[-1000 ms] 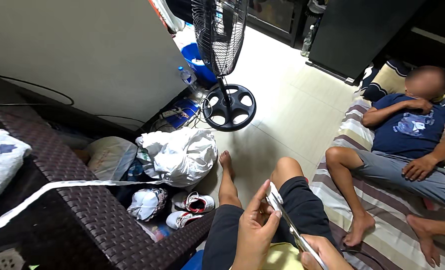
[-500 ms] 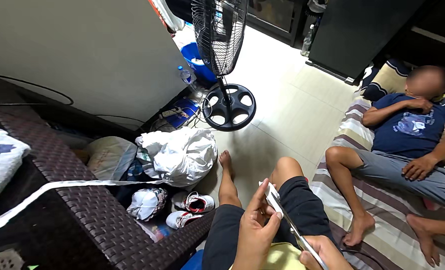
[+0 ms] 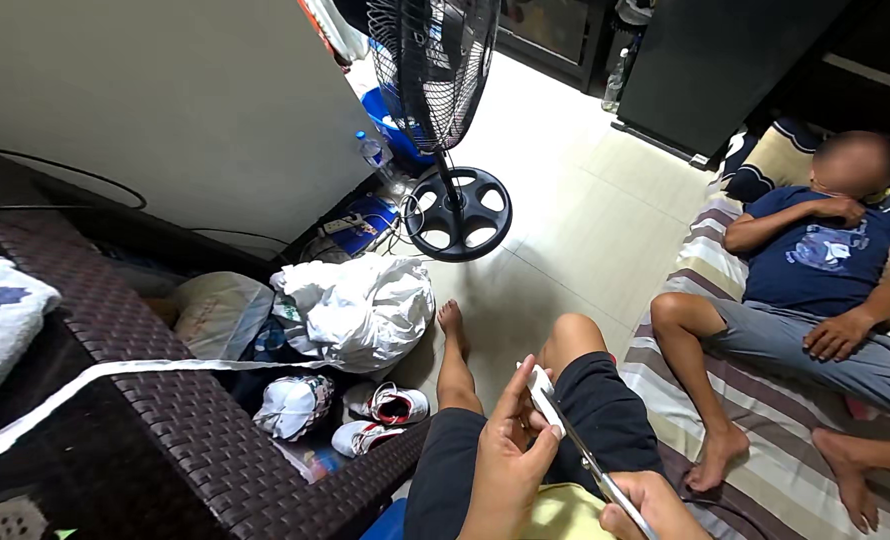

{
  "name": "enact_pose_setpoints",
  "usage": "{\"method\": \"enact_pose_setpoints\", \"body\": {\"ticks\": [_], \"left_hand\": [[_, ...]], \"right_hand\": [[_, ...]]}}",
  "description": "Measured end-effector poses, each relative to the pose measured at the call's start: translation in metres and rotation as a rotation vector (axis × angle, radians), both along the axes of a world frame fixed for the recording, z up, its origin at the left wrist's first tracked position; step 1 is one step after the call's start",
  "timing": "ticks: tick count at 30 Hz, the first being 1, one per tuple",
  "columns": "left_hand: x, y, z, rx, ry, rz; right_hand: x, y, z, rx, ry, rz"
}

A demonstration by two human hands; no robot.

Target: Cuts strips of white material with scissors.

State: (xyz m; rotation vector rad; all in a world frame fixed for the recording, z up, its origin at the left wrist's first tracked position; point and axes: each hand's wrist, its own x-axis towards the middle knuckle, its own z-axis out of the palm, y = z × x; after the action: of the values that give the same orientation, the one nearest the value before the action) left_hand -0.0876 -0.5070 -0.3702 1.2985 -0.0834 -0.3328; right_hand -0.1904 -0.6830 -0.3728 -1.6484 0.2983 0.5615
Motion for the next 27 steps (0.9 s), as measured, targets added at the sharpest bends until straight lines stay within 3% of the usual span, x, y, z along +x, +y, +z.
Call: {"method": "enact_pose_setpoints", "body": {"ticks": [14,27], "left_hand": [[0.006,0.004,0.002,0.077,0.031,0.152],[-0.004,-0.007,-0.002,0.06,-0.021,0.165]], "right_hand": [[-0.004,0.001,0.007,-0.052,0.006,0.048],[-0.002,0.005,0.0,0.013,-0.033,0.043]]}}
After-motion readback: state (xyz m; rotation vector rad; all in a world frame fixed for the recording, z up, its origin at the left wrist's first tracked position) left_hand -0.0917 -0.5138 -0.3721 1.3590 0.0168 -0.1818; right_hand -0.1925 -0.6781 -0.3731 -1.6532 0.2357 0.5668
